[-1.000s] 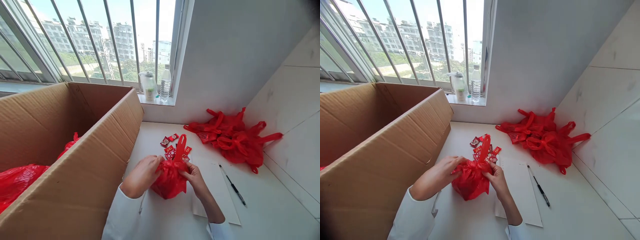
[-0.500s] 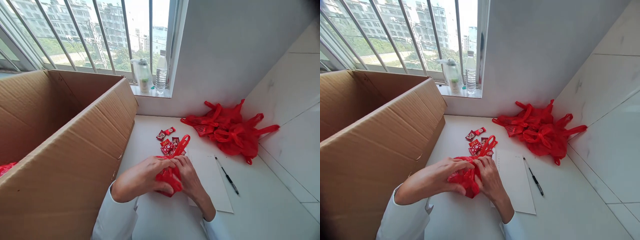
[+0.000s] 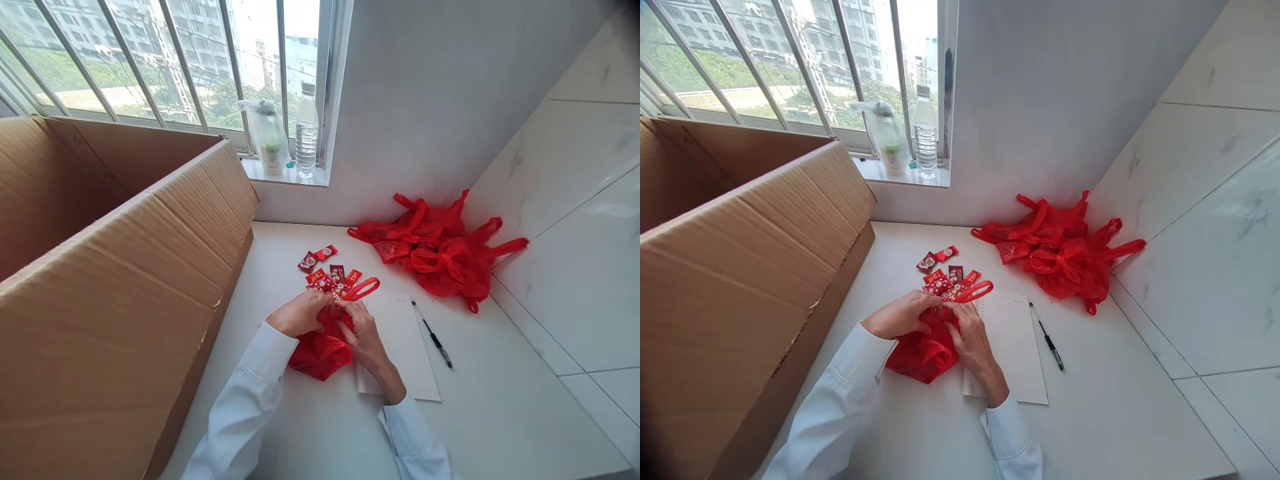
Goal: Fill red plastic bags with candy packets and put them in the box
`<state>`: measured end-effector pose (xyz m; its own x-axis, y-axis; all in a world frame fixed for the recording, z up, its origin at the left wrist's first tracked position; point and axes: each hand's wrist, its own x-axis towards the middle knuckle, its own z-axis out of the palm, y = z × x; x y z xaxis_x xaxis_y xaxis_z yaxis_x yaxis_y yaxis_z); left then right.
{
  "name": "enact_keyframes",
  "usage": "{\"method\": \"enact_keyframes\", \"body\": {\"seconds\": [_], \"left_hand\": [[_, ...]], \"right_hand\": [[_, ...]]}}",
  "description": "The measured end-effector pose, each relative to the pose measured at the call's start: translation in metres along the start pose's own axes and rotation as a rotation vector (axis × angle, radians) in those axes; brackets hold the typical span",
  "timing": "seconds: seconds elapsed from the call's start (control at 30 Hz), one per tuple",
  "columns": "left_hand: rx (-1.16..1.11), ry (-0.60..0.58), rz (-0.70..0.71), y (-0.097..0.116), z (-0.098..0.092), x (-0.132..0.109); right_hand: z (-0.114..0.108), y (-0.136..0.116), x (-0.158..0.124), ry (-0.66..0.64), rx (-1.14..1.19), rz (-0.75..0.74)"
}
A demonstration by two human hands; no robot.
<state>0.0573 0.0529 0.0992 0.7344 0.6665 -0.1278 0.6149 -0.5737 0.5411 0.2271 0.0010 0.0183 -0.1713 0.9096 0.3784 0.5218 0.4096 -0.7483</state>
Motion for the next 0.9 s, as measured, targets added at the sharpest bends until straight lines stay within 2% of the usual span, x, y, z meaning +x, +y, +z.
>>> {"method": "enact_keyframes", "body": {"seconds": [0.2,0.33,0.5,0.6,0.73,0.9], "left_hand": [[-0.084,-0.032,0.056,-0.003,-0.012,-0.009],[-0.118,-0.008,0.084,0.0,-0.02,-0.015],[-0.099,0.089,0.082,-0.001,-0.026,-0.029],[-0.074,0.198,0.065,-0.006,-0.02,-0.038],[-0.036,0.361,0.016,-0.007,0.001,-0.045],[0.075,0.488,0.021,0.003,0.029,-0.042]], "right_hand": [[-0.025,-0.006,-0.001,-0.117,0.035,-0.035],[-0.046,0.001,-0.004,-0.152,0.093,0.016],[-0.066,0.026,-0.007,-0.147,0.09,0.103],[-0.072,0.036,-0.009,-0.163,0.079,0.119],[-0.067,0.029,-0.006,-0.19,0.04,0.098],[-0.031,0.003,0.002,-0.115,-0.053,0.005]]}}
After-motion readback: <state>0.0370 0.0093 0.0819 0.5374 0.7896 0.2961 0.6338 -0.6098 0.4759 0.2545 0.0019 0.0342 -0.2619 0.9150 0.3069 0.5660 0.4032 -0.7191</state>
